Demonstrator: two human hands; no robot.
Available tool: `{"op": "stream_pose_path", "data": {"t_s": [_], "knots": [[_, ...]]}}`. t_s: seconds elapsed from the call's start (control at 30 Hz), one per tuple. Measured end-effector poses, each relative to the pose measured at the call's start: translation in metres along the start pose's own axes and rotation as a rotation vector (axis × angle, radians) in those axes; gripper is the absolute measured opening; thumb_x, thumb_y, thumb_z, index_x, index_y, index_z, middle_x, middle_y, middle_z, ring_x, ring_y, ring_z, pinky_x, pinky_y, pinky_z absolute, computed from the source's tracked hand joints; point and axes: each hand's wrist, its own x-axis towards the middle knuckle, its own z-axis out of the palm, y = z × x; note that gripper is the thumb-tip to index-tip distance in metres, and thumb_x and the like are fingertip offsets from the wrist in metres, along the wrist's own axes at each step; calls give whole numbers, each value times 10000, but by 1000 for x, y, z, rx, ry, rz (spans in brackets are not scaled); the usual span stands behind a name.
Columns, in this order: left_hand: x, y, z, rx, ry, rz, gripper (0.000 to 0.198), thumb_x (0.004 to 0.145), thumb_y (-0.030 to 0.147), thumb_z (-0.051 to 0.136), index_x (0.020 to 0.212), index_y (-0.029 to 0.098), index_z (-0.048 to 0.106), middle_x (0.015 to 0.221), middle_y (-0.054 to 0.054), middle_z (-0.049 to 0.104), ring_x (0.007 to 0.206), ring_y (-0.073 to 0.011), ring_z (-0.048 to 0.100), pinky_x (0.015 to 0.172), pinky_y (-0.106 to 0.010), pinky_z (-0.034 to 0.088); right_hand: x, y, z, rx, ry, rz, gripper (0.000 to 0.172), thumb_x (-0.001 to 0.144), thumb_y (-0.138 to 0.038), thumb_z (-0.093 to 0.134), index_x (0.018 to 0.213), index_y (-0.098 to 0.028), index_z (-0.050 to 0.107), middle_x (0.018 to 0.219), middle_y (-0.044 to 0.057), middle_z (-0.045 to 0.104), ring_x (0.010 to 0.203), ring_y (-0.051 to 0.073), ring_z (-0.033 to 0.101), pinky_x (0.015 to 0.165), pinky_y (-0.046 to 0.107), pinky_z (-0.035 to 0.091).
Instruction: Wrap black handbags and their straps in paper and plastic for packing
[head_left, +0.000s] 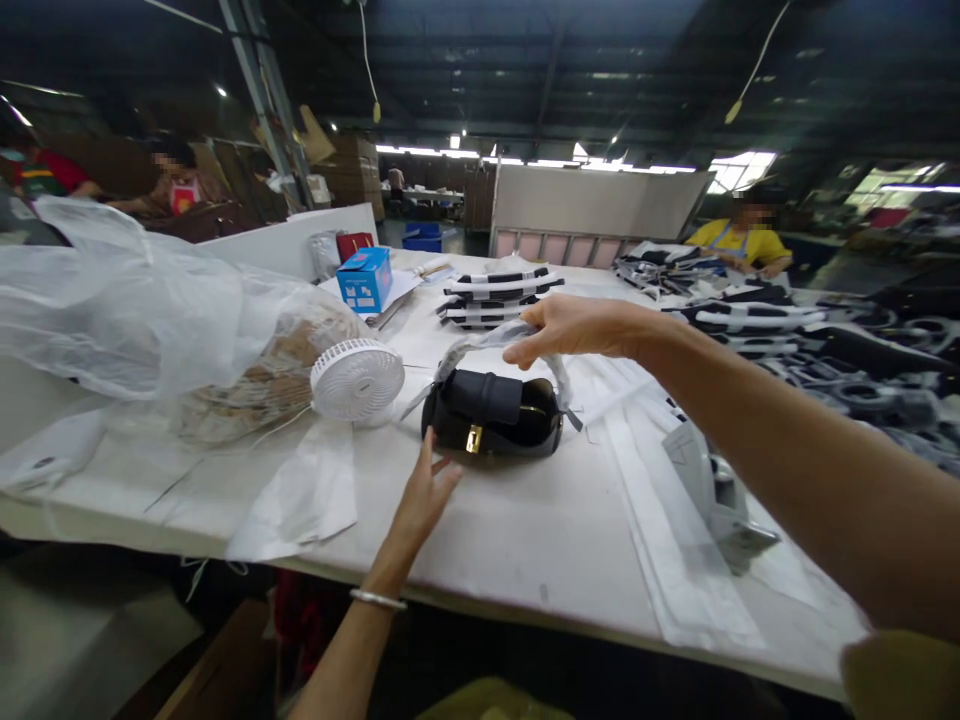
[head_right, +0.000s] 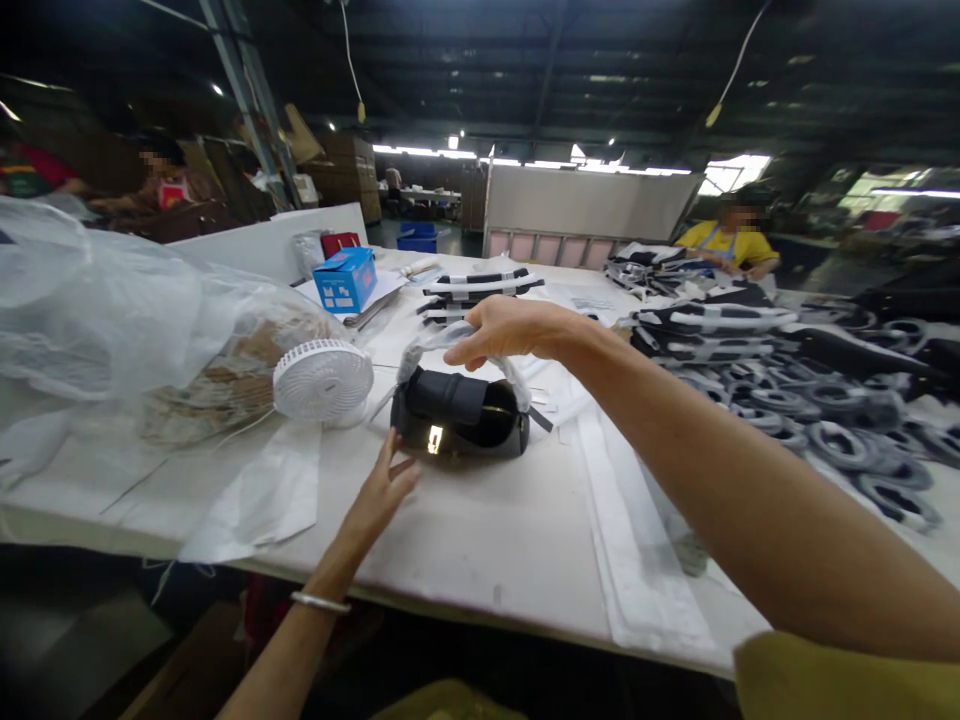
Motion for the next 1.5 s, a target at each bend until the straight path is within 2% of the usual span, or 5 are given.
{"op": "stream_pose_path", "data": {"t_s": [0.33,0.7,0.9,1.17,1.5], "knots": [[58,19,-7,65,93,117,713,809,383,687,1428,160,412,1461,-189,465,1203,-300,583,1022,-450,468,7,-11,45,1296,88,57,124,927,-113,564,811,-123,606,694,10,667,621,107,634,702,278,560],[-41,28,3,264,492,427,293,896,434,549,1085,212,586,1095,-66,632,1025,-218,609,917,-337,499,-7,13,58,917,64,-112,156,868,-305,650,856,-150,659,807,13,714,698,99,644,683,217,517],[-103,19,16,306,-2,167,366,888,547,493,812,234,669,750,-23,669,738,-202,632,683,-270,528,0,95,48,500,315,12,173,792,-304,646,810,-144,709,725,29,711,672,125,632,640,218,467],[-92,-3,31,83,-270,-104,521,840,648,516,1072,229,720,1081,-86,739,1051,-280,668,941,-389,527,-48,196,134,162,246,354,140,721,-221,602,635,-166,697,577,4,667,569,134,573,562,231,371],[-78,1,37,85,107,-202,522,691,683,665,848,185,673,777,-53,754,794,-257,714,797,-315,569,-175,180,205,357,495,496,343,891,-448,508,650,-209,563,618,-8,623,624,159,567,630,256,397]]}}
